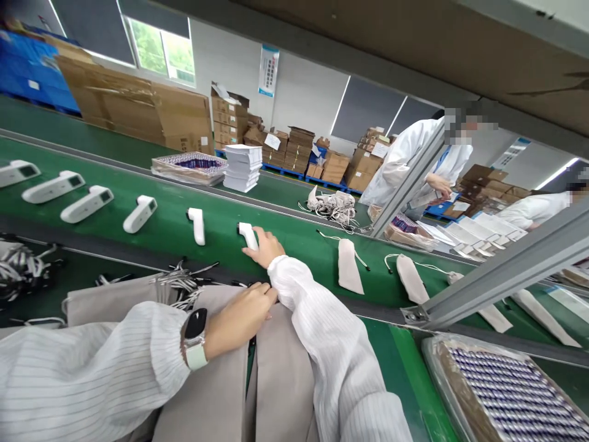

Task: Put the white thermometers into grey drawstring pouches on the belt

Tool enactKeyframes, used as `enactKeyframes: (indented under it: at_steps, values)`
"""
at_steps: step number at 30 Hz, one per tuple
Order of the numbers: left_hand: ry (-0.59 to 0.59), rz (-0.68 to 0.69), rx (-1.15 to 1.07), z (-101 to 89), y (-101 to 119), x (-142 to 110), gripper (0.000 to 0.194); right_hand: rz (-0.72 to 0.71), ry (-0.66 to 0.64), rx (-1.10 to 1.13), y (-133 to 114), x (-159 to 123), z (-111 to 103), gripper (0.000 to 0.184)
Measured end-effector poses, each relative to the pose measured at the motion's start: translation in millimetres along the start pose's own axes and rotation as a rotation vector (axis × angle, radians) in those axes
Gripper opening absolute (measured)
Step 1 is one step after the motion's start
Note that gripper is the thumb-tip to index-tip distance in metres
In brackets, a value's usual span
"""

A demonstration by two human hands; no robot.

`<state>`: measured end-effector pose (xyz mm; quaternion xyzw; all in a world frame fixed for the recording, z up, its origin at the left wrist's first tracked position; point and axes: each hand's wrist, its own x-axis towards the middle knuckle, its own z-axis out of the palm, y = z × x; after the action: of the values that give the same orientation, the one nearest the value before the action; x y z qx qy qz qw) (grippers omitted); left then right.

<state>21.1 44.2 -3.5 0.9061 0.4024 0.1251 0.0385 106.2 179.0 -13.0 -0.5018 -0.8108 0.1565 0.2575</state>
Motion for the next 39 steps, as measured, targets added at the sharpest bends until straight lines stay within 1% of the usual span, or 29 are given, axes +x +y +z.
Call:
enactKeyframes:
  at_steps: [2,3,4,6,8,10,13,14,15,17,20,21,24,26,27,29,30,32,34,35,36,37,38,39]
  values:
    - [0.001,-0.025,-0.001,-3.8,2,-2,0.025,0.119,0.007,0.119,0,11,14,0.056]
    - [-0.008,-0.038,0.007,-6.1,4,-3,0.027,0.175,0.024,0.187,3,15,18,0.053]
    - [-0.022,-0.049,0.021,-8.3,6,-4,0.028,0.221,0.04,0.252,6,17,18,0.051]
    - [-0.043,-0.054,0.068,-11.6,9,-5,0.028,0.271,0.055,0.346,13,19,12,0.047]
    - [-0.031,-0.032,0.123,-12.5,9,-5,0.023,0.282,0.057,0.421,16,14,-5,0.046]
    - [0.001,0.017,0.161,-10.8,7,-4,0.018,0.241,0.062,0.639,14,4,-29,0.05]
    - [0.009,0.078,0.127,-7.5,0,-3,0.007,0.118,0.001,1.068,3,-21,-68,0.069]
    - [0.002,0.089,0.091,-7.4,-1,-3,0.007,0.089,-0.023,1.156,-1,-30,-79,0.074]
    - [-0.003,0.092,0.047,-8.0,-2,-2,0.008,0.073,-0.033,1.189,-5,-38,-89,0.077]
    - [0.007,0.078,-0.057,-11.2,-3,-2,0.012,0.055,0.027,1.193,-10,-51,-101,0.08]
    - [0.036,0.016,-0.233,-18.9,0,0,0.016,0.055,0.134,1.18,-10,-61,-105,0.079]
    - [0.038,-0.011,-0.3,-21.4,1,1,0.018,0.065,0.138,1.185,-9,-62,-104,0.077]
    - [0.048,-0.077,-0.507,-26.7,2,4,0.021,0.085,0.094,1.216,-5,-62,-99,0.068]
    - [0.086,-0.09,-0.593,-28.5,1,6,0.021,0.099,0.066,1.231,-4,-62,-95,0.059]
    - [0.128,-0.096,-0.609,-29.1,0,7,0.02,0.116,0.032,1.226,-4,-62,-93,0.052]
    - [0.263,-0.121,-0.602,-30.2,-3,9,0.018,0.171,-0.121,1.158,-6,-64,-88,0.038]
    - [0.34,-0.133,-0.584,-30.9,-4,10,0.017,0.199,-0.218,1.1,-7,-66,-85,0.037]
    - [0.457,-0.138,-0.539,-32.7,-7,11,0.014,0.243,-0.385,0.961,-12,-70,-80,0.045]
    - [0.494,-0.129,-0.506,-35.2,-9,13,0.011,0.251,-0.467,0.798,-17,-74,-76,0.051]
    - [0.499,-0.133,-0.495,-36.8,-10,14,0.011,0.234,-0.464,0.712,-19,-75,-75,0.054]
    - [0.506,-0.144,-0.483,-38.8,-12,15,0.012,0.196,-0.413,0.621,-19,-76,-74,0.056]
    - [0.513,-0.162,-0.467,-41.2,-14,16,0.013,0.135,-0.305,0.527,-17,-76,-75,0.057]
    - [0.52,-0.188,-0.446,-44.2,-16,16,0.014,0.059,-0.148,0.433,-13,-75,-77,0.057]
    - [0.51,-0.216,-0.429,-47.8,-18,17,0.015,-0.021,0.036,0.336,-5,-73,-80,0.055]
